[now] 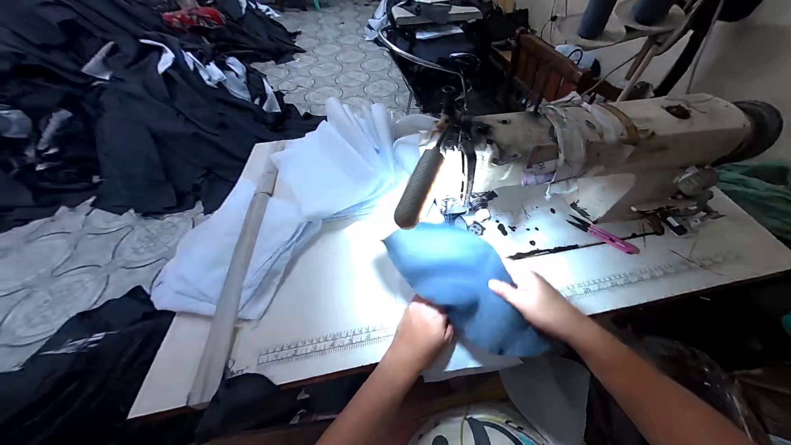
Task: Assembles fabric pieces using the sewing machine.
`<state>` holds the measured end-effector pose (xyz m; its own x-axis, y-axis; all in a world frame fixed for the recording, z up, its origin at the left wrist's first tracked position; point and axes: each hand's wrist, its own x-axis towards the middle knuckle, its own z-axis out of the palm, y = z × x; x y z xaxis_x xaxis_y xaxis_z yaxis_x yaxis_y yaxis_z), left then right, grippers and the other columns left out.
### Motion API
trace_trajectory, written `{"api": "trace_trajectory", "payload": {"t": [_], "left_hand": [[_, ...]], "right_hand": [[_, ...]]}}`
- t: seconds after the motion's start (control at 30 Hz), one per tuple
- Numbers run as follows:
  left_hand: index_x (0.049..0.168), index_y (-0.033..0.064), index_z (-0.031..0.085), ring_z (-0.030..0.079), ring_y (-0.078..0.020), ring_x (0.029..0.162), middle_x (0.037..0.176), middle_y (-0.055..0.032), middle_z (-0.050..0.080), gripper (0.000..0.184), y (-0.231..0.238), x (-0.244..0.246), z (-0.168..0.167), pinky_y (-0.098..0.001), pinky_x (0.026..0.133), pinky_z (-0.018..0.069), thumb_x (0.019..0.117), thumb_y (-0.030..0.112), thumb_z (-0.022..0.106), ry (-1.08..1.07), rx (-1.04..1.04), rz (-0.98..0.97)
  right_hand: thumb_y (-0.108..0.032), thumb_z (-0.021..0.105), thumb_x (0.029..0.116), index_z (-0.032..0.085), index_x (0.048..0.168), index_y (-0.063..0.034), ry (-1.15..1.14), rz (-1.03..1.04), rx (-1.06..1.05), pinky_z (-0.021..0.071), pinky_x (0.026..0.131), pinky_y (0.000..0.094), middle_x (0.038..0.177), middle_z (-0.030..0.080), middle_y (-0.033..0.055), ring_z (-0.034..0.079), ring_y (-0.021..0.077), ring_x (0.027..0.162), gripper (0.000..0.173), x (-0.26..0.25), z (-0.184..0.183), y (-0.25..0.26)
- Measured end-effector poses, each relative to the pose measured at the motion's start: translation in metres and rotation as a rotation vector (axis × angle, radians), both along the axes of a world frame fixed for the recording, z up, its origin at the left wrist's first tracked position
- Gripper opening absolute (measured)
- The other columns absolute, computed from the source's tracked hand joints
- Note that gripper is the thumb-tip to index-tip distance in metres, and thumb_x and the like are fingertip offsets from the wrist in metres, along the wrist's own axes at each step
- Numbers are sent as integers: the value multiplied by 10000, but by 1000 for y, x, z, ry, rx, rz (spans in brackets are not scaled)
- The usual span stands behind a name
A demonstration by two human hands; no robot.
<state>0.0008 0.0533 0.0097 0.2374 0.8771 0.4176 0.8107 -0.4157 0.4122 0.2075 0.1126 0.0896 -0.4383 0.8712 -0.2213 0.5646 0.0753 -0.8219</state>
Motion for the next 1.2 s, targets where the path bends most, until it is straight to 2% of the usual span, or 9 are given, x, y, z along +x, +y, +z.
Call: {"api": "trace_trajectory", "payload": {"t": [0.23, 0.33, 0.4, 0.5, 0.67, 0.8, 0.9, 1.0, 1.2], "left_hand": [[1202, -137, 549, 631, -38, 935, 1008, -113, 659, 470, 20, -13, 7, -225, 875, 527, 1039, 294, 461, -762, -255, 87], [1447, -122, 389, 677, -196, 998, 1173, -212, 657, 638, 33, -13, 16, -329, 880, 561, 952, 191, 643, -585, -358, 178], [1511, -70, 386, 603, -333, 1259, 1410, -251, 570, 596, 38, -15, 27, -463, 1063, 477, 975, 96, 588, -350, -457, 146], [1573, 59, 374, 464, -398, 1413, 1534, -231, 468, 639, 48, -15, 44, -540, 1138, 388, 971, 53, 590, -25, -532, 75], [1544, 129, 444, 460, -391, 1394, 1490, -202, 518, 691, 79, -32, 69, -625, 1138, 269, 953, 380, 699, 286, -652, 178], [1075, -51, 697, 643, -377, 939, 949, -220, 681, 397, 83, -56, 45, -594, 964, 427, 990, 334, 654, 40, -540, 68], [950, -17, 741, 673, -307, 874, 846, -147, 704, 342, 73, -59, 24, -585, 974, 447, 941, 321, 689, -176, -229, 79], [906, -7, 746, 641, -244, 849, 808, -104, 686, 332, 70, -59, 22, -526, 972, 440, 911, 325, 725, -266, -227, 131], [894, 39, 729, 630, -120, 783, 787, -46, 677, 290, 75, -65, 10, -368, 816, 499, 981, 291, 616, -335, -239, 158]], "right_hand": [[-330, 609, 1025, 299, 1606, -45, -434, 98, -93, 425, 1089, 546, 1464, 556, 225, 591, 387, 1280, 718, 4, -10, -25], [-434, 679, 967, 496, 1491, 5, -409, 70, 5, 496, 954, 578, 1190, 700, 232, 677, 386, 1061, 708, 9, -6, -22], [-414, 691, 945, 647, 1292, 44, -291, -57, 299, 531, 769, 547, 913, 704, 191, 672, 341, 823, 577, 11, -16, -4], [-336, 730, 930, 622, 1312, 56, -270, -40, 416, 476, 1009, 526, 1252, 642, 274, 615, 399, 1179, 558, 2, -22, 52], [-376, 825, 849, 628, 1336, -37, -410, 296, 230, 370, 1110, 566, 1429, 504, 257, 447, 415, 1367, 626, -11, -21, 101], [-387, 833, 833, 669, 1257, 8, -308, 274, 270, 384, 1102, 549, 1384, 541, 262, 483, 415, 1329, 602, -7, -29, 99], [-383, 796, 859, 703, 1103, 112, -117, 160, 343, 442, 1034, 501, 1238, 631, 289, 588, 392, 1186, 560, -2, -37, 90], [-256, 752, 902, 685, 859, 106, 50, 47, 327, 455, 761, 258, 941, 654, 153, 560, 113, 831, 371, -1, -39, 88], [-181, 725, 906, 691, 852, 84, 128, 41, 296, 400, 688, 150, 886, 634, 84, 492, -12, 756, 272, 1, -40, 91]]}}
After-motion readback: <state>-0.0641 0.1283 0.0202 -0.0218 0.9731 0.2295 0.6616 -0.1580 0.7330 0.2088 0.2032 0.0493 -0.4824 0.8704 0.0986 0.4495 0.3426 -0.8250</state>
